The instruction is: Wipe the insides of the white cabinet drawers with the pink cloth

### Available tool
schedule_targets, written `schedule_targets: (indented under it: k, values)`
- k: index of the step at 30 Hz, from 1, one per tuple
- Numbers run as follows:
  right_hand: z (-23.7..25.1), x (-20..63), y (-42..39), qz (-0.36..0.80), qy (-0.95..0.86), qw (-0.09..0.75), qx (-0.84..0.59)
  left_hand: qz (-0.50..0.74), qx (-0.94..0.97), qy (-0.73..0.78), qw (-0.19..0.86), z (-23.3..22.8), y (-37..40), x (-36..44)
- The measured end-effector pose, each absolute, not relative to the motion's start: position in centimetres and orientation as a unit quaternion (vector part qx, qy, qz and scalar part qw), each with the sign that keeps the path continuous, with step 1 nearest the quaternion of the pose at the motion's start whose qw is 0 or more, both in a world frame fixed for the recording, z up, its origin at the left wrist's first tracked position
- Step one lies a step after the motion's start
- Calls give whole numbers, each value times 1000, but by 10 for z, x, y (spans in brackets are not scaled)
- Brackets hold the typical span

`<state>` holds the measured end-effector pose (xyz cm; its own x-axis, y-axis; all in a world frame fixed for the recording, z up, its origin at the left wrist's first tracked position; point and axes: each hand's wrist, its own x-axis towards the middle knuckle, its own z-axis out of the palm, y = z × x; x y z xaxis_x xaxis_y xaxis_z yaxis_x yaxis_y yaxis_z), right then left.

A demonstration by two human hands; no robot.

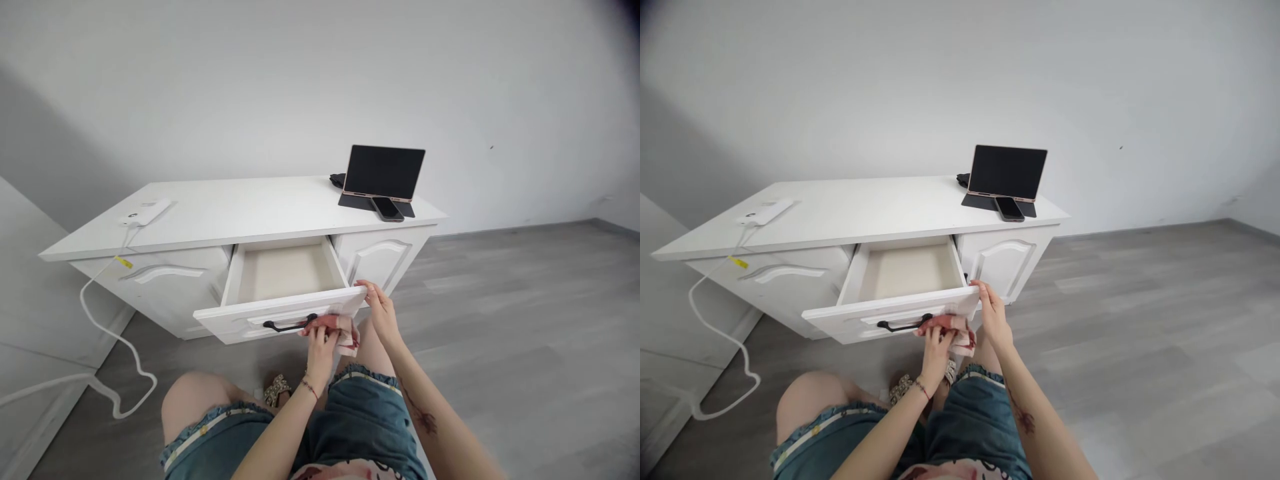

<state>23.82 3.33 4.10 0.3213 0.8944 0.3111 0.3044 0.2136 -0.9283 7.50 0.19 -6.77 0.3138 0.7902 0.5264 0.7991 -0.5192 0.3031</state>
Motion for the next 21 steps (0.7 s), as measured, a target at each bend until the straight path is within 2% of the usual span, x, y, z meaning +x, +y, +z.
schedule_targets:
  k: [5,12,21]
  values:
    - [57,244,32,324,-506,564,-566,-297,-855,-424,32,-43,11,104]
    - [74,253,34,406,-474,512,-590,-317,-845,-419,95,6,10,113]
    - [57,240,33,263,-519,551,-599,-353,-792,-483,123,25,3,66]
